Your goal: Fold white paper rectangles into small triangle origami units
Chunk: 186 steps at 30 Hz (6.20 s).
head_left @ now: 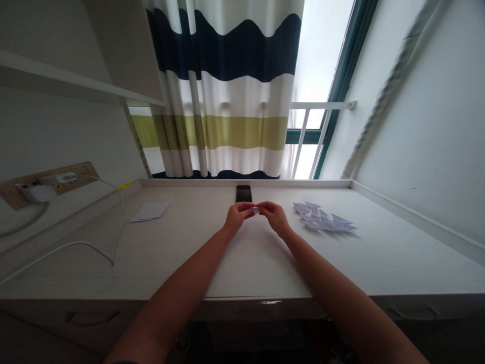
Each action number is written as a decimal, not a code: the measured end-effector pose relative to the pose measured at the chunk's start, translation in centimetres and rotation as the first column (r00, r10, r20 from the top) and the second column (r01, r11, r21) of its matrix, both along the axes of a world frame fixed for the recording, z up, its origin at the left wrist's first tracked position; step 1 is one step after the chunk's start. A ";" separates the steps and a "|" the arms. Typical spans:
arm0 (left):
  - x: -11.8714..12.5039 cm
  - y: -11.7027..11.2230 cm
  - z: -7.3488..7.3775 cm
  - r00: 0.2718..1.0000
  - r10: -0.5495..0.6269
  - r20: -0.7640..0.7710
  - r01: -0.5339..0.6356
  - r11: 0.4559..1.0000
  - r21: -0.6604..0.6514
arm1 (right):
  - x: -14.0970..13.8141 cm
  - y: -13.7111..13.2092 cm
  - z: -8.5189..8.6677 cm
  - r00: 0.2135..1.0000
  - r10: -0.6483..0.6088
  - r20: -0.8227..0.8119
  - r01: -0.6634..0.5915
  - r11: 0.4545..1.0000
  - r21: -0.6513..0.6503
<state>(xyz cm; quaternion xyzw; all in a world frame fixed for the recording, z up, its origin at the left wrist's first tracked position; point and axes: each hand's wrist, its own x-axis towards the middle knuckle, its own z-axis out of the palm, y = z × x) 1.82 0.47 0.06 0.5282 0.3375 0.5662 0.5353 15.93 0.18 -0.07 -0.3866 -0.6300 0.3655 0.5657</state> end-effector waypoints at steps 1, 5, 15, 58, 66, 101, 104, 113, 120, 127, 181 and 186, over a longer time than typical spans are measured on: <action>0.0 0.0 0.0 1.000 0.001 0.006 -0.001 1.000 -0.009 | 0.0 0.0 0.0 1.000 -0.011 0.014 0.011 1.000 0.005; 0.0 -0.1 0.1 1.000 -0.008 0.025 0.009 0.999 -0.038 | 0.2 0.0 -0.1 0.996 -0.060 0.065 0.058 0.998 0.034; -0.1 -0.1 0.3 0.993 0.065 -0.098 -0.059 0.996 0.061 | 0.1 -0.1 0.0 0.996 -0.060 0.072 0.055 0.996 0.063; -0.6 0.2 -0.2 0.964 -0.029 -0.265 0.059 0.992 0.108 | 0.2 0.0 0.0 0.996 0.000 0.085 0.007 0.997 -0.074; -0.9 0.4 -0.2 0.935 -0.041 -0.352 0.070 0.995 0.068 | 0.2 0.3 -0.5 0.991 0.005 0.132 0.009 0.995 -0.102; -0.3 -0.3 0.4 0.984 0.025 -0.175 0.010 0.981 0.194 | -0.2 0.6 -0.4 0.968 -0.002 -0.251 -0.017 0.997 -0.073; -0.4 -0.3 0.3 0.972 0.053 -0.229 0.003 0.972 0.236 | -0.2 0.6 -0.4 0.971 0.002 -0.237 -0.020 0.997 -0.073; -0.4 -0.3 0.0 0.954 0.110 -0.278 -0.031 0.961 0.275 | -0.3 0.5 -0.3 0.964 -0.002 -0.267 -0.020 0.997 -0.079; -0.2 -0.4 0.6 0.973 0.145 -0.180 -0.111 0.976 0.189 | -0.5 0.3 -0.1 0.937 0.029 -0.349 -0.082 0.987 -0.139; -0.4 -0.3 0.9 0.975 0.172 -0.137 -0.150 0.976 0.157 | -0.3 0.1 -0.1 0.948 0.077 -0.309 -0.123 0.983 -0.133; -0.4 -0.1 0.5 0.986 -0.069 0.154 0.098 0.977 -0.190 | -0.5 -0.3 0.0 0.998 -0.055 0.031 0.053 0.997 0.048; -0.5 0.2 0.3 0.977 -0.053 0.208 0.095 0.975 -0.200 | -0.8 -0.7 0.3 0.995 -0.026 0.095 0.020 0.997 0.069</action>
